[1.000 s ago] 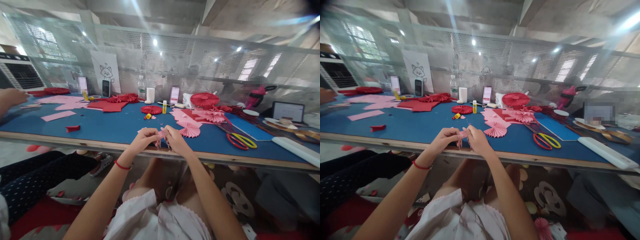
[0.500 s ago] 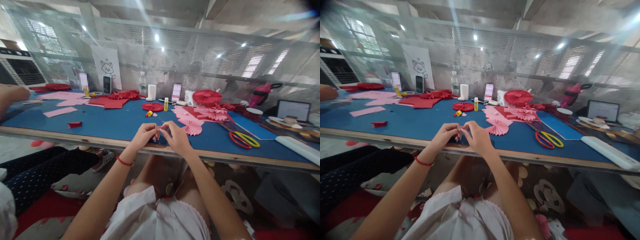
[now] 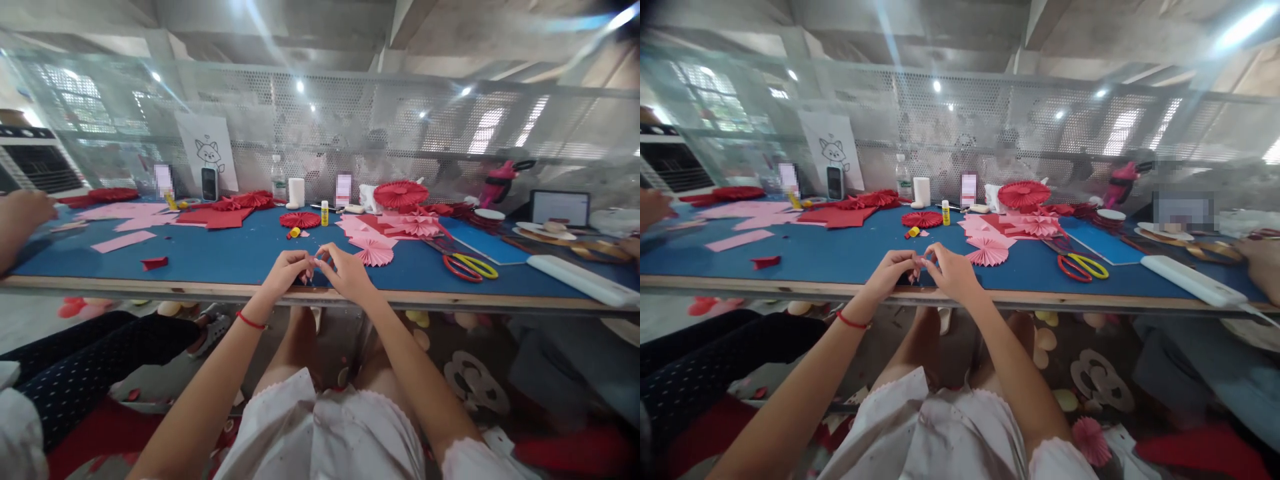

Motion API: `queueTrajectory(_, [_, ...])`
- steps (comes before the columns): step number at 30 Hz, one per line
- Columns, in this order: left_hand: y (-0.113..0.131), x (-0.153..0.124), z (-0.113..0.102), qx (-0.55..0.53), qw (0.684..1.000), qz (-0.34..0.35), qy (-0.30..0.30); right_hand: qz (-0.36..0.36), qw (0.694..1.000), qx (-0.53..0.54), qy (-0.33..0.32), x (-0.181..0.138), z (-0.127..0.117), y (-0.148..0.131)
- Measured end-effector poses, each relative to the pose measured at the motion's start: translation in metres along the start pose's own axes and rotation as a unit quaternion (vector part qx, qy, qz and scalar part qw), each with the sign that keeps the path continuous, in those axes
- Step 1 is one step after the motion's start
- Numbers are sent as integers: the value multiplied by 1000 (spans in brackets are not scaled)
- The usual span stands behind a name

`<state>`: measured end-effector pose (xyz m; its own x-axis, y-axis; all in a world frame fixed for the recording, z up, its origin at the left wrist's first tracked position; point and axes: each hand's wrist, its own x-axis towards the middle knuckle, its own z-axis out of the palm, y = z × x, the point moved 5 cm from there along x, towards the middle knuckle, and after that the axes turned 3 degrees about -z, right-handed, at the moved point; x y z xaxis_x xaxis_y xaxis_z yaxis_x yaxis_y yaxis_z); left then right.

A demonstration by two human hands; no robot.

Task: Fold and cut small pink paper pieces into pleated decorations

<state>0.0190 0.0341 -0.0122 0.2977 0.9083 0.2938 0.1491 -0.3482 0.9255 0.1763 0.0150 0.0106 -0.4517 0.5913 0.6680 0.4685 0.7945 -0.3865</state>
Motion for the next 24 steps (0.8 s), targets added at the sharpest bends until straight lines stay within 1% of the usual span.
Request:
queueTrajectory(10, [0, 1, -3, -5, 1000, 4, 14, 20, 999, 25, -5, -3, -5, 1])
queueTrajectory(24, [-1, 0, -3, -20, 999, 12, 25, 28, 998, 48, -15, -3, -4, 3])
